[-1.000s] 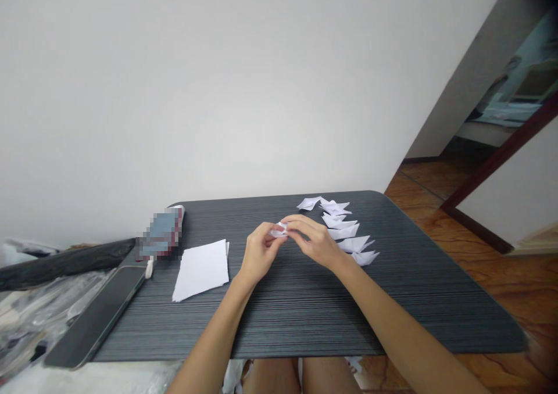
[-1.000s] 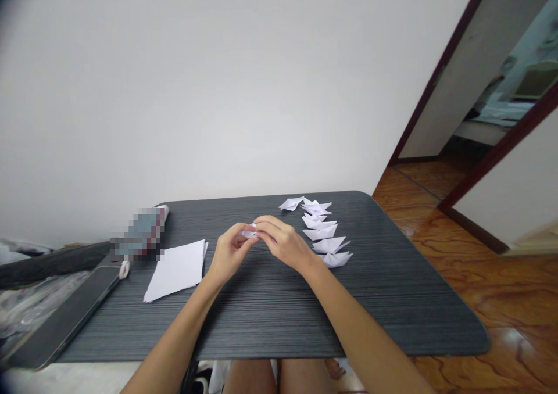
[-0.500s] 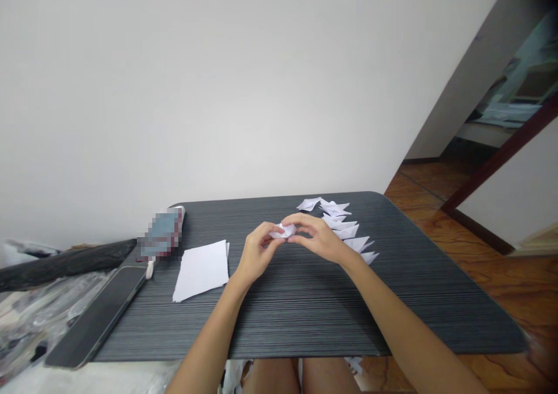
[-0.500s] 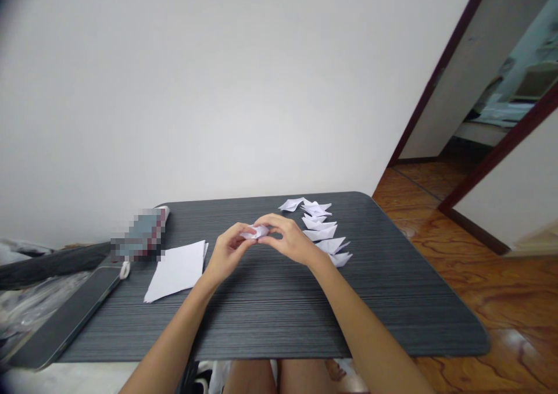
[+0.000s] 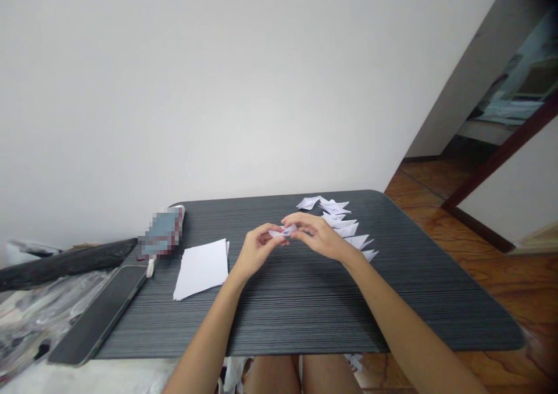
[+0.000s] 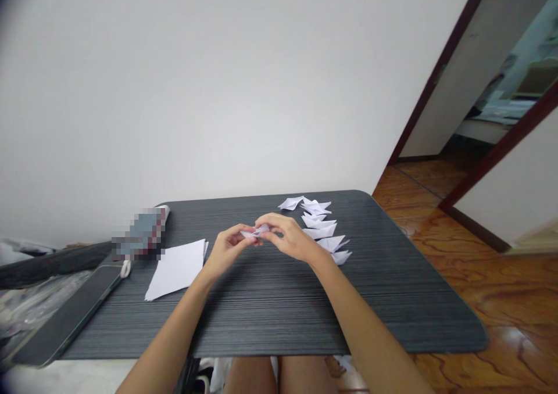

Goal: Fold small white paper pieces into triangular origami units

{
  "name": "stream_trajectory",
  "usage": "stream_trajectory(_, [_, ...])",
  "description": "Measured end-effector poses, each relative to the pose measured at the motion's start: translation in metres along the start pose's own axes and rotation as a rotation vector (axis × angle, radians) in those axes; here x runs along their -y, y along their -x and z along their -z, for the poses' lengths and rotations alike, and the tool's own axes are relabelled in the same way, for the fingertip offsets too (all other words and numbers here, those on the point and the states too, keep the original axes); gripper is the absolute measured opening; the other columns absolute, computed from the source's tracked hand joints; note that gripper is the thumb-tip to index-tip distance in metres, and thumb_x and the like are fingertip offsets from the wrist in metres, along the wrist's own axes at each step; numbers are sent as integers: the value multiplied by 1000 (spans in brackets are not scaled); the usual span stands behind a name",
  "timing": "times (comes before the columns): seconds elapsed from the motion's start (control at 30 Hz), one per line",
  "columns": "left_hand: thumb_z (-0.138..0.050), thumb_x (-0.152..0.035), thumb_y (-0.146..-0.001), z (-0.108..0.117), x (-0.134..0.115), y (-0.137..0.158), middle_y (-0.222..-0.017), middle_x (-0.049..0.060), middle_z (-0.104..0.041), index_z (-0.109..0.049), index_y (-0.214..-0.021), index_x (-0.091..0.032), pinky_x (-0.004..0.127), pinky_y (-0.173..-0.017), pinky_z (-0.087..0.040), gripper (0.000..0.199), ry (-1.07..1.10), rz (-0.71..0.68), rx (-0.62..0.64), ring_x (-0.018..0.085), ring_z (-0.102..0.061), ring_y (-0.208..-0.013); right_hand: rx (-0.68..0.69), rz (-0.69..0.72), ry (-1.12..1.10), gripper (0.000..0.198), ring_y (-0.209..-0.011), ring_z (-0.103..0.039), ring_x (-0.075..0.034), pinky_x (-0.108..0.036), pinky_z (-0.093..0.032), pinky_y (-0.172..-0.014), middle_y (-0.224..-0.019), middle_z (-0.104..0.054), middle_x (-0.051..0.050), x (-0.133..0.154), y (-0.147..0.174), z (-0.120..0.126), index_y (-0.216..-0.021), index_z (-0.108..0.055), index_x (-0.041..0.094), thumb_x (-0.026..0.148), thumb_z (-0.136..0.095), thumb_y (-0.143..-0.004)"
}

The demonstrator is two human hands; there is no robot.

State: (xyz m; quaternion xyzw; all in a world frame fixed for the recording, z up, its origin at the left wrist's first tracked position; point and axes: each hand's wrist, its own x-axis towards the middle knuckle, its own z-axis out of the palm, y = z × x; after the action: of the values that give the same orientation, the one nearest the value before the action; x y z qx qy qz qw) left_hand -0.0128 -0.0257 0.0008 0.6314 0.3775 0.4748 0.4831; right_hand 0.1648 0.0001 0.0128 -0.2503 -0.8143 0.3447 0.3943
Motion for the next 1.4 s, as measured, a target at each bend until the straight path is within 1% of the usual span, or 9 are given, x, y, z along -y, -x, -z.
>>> stream_trajectory(0.17, [-60,-29,-70,1,5,-1,-78,7,-67,-58,-87,-11,32,-72,-49,25,9,34,15,18,-63,-70,-11,6,122,17,-87,-53,-15,-28,-47,-72,-102,-54,-8,0,1,4,-88,-54,17,10,-42,-78])
stream_trajectory(0.33, [-60,-28,-70,3,6,-2,-84,8,-66,-59,-86,-12,33,-74,-48,23,-7,20,13,19,-63,-74,-9,-4,121,16,-83,-53,-15,-30,-45,-74,-100,-54,-7,0,0,4,-82,-52,17,8,-40,-78])
stream_trajectory(0.5, [-60,-26,-71,2,3,-3,-81,8,-66,-62,-83,-11,33,-75,-47,20,-10,2,20,19,-63,-75,-20,-40,-18,14,-77,-56,-13,-31,-46,-73,-103,-53,-6,-5,0,4,-86,-50,18,12,-39,-80])
stream_trajectory(0.63, [-59,-25,-72,2,1,-4,-82,7,-65,-63,-84,-12,33,-78,-46,19,-5,-35,22,19,-62,-77,-28,-62,-138,12,-83,-56,-14,-33,-47,-77,-104,-51,-6,-6,0,4,-88,-49,19,17,-39,-82])
stream_trajectory(0.8, [-59,-24,-71,2,3,-3,-94,8,-60,-65,-80,-15,31,-77,-46,14,-139,-178,-68,18,-58,-87,-65,-70,-214,18,-91,-53,-14,-30,-47,-80,-106,-48,-6,-3,-1,0,-91,-49,20,18,-54,-74])
stream_trajectory(0.93, [-56,-21,-74,2,4,0,-101,8,-56,-65,-82,-17,29,-76,-47,13,-249,-251,-64,17,-56,-92,-69,-47,-118,27,-89,-53,-14,-30,-47,-80,-95,-52,-4,-1,-2,-3,-99,-50,20,17,-57,-73])
stream_trajectory(1.17, [-54,-20,-75,4,3,0,-101,8,-57,-65,-83,-18,32,-80,-46,13,-445,-339,-97,18,-55,-93,-66,101,209,18,-93,-53,-16,-32,-44,-81,-102,-54,-7,1,-1,1,-93,-59,20,20,-55,-76])
stream_trajectory(1.3, [-54,-20,-76,5,2,1,-101,8,-58,-65,-84,-19,32,-80,-45,14,-482,-354,-122,18,-55,-93,-144,157,246,18,-96,-53,-17,-32,-44,-83,-101,-56,-7,0,0,0,-95,-58,21,19,-53,-78])
stream_trajectory(1.4, [-54,-21,-76,5,3,1,-101,8,-58,-65,-84,-19,32,-81,-45,14,-485,-351,-115,18,-55,-93,-122,178,274,16,-94,-54,-16,-31,-44,-81,-100,-57,-7,-2,0,-2,-93,-58,21,18,-52,-78])
